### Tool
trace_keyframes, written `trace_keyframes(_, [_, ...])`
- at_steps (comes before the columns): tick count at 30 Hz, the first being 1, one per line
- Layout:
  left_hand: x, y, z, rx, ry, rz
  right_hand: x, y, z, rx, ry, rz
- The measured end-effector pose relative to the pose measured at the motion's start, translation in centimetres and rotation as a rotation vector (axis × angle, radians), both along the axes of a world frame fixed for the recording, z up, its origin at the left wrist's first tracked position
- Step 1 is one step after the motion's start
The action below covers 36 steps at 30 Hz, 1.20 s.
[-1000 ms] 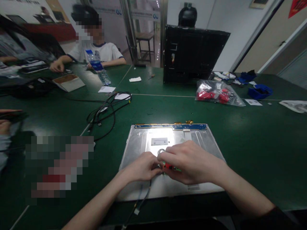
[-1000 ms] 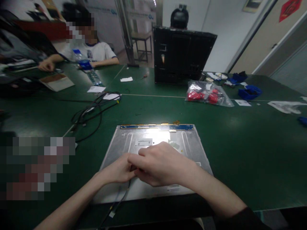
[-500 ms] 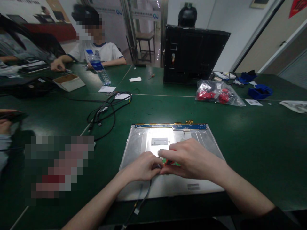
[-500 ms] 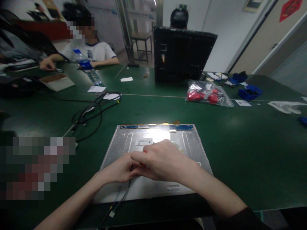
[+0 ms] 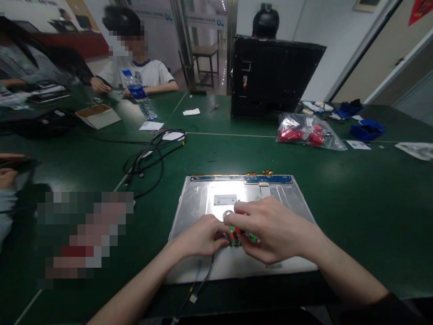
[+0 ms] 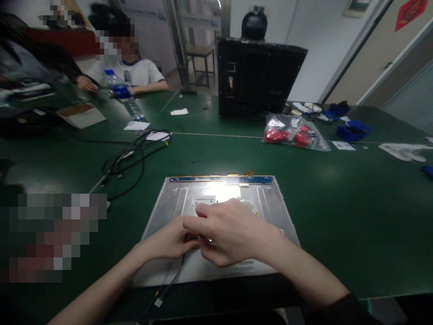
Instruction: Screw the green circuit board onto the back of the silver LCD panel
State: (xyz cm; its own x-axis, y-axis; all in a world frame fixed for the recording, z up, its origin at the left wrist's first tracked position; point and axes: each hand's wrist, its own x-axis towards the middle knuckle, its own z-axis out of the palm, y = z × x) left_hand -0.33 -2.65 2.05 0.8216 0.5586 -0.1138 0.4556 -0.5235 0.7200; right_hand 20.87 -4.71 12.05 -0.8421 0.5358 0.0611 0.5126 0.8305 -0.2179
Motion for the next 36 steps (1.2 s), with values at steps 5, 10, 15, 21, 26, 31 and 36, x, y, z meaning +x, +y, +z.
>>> trace_keyframes(5, [-0.12, 0.01, -0.26, 0.014, 0.023, -0.002, -0.12, 0.02, 0.2, -0.006, -0.01, 0.012])
trace_keyframes(10, [-0.1, -0.13, -0.25, 0.016, 0.027, 0.005, -0.32, 0.03, -0.32, 0.054, -0.01, -0.034])
trace_keyframes(15, [0.0, -0.06, 0.25, 0.045, 0.012, -0.006, -0.34, -0.04, -0.31, 0.021, 0.019, -0.043])
trace_keyframes(21, [-0.18, 0.05, -0.07, 0.042, 0.058, -0.002, -0.22, -0.13, 0.32, -0.073, 0.055, 0.029])
trace_keyframes(26, [-0.24, -0.06, -0.35, 0.022, 0.056, -0.004, -0.3, -0.11, -0.08, 0.032, 0.004, -0.043])
trace_keyframes(31, [-0.18, -0.08, -0.21, 0.047, 0.042, -0.009, -0.34, -0.18, -0.22, 0.025, -0.006, -0.068])
trace_keyframes(36, [-0.16, 0.08, -0.2, 0.049, 0.032, 0.0, -0.26, -0.23, 0.41, -0.07, 0.086, 0.033])
